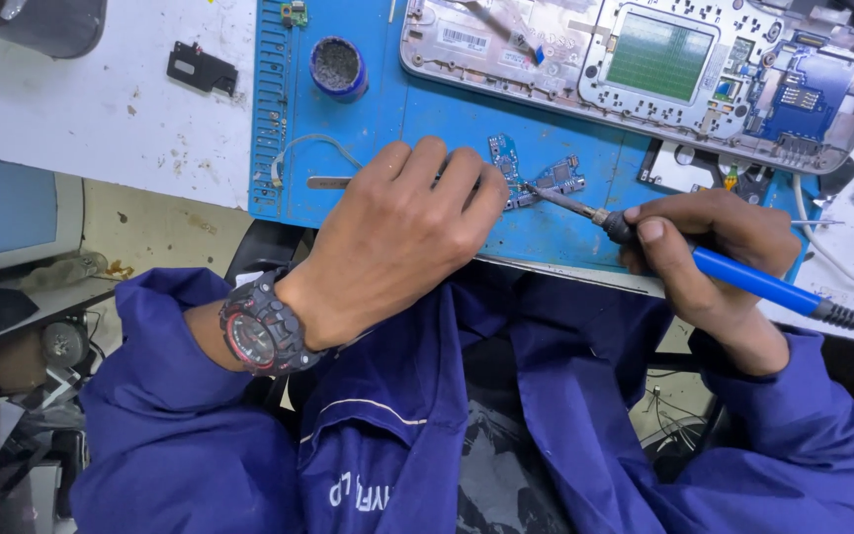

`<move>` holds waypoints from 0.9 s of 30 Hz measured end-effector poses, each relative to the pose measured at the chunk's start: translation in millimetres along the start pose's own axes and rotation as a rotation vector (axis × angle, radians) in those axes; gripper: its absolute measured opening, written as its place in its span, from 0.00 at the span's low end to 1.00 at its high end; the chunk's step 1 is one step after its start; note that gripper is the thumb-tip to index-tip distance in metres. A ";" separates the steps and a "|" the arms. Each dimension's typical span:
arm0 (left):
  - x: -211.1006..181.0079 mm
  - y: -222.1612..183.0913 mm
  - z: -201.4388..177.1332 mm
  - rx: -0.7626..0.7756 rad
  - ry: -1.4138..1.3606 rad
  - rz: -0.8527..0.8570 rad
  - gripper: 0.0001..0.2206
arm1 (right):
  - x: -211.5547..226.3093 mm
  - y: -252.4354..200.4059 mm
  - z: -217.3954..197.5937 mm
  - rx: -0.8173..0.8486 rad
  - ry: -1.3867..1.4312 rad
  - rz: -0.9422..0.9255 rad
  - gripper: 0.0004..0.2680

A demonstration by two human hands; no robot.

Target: Soldering small electronic components onto a circuit board using a soldering iron and tweezers.

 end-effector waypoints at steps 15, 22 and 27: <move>3.8 0.9 -3.2 0.038 0.029 0.016 0.07 | -2.4 1.6 1.2 0.056 0.073 -0.033 0.06; 9.9 1.8 -3.6 -0.005 -0.028 -0.014 0.07 | -8.4 -2.3 -2.8 0.011 0.076 -0.022 0.07; 0.7 4.9 15.8 0.114 -0.412 0.045 0.27 | -21.5 -14.2 -13.3 -0.156 -0.072 -0.076 0.13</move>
Point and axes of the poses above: each hand's wrist, its own y-axis towards the middle knuckle, its own z-axis out of the palm, x = y × z, the point moved 2 cm from there along y, towards the middle knuckle, and after that the axes turned 14 degrees about y, right-handed, at the moved point
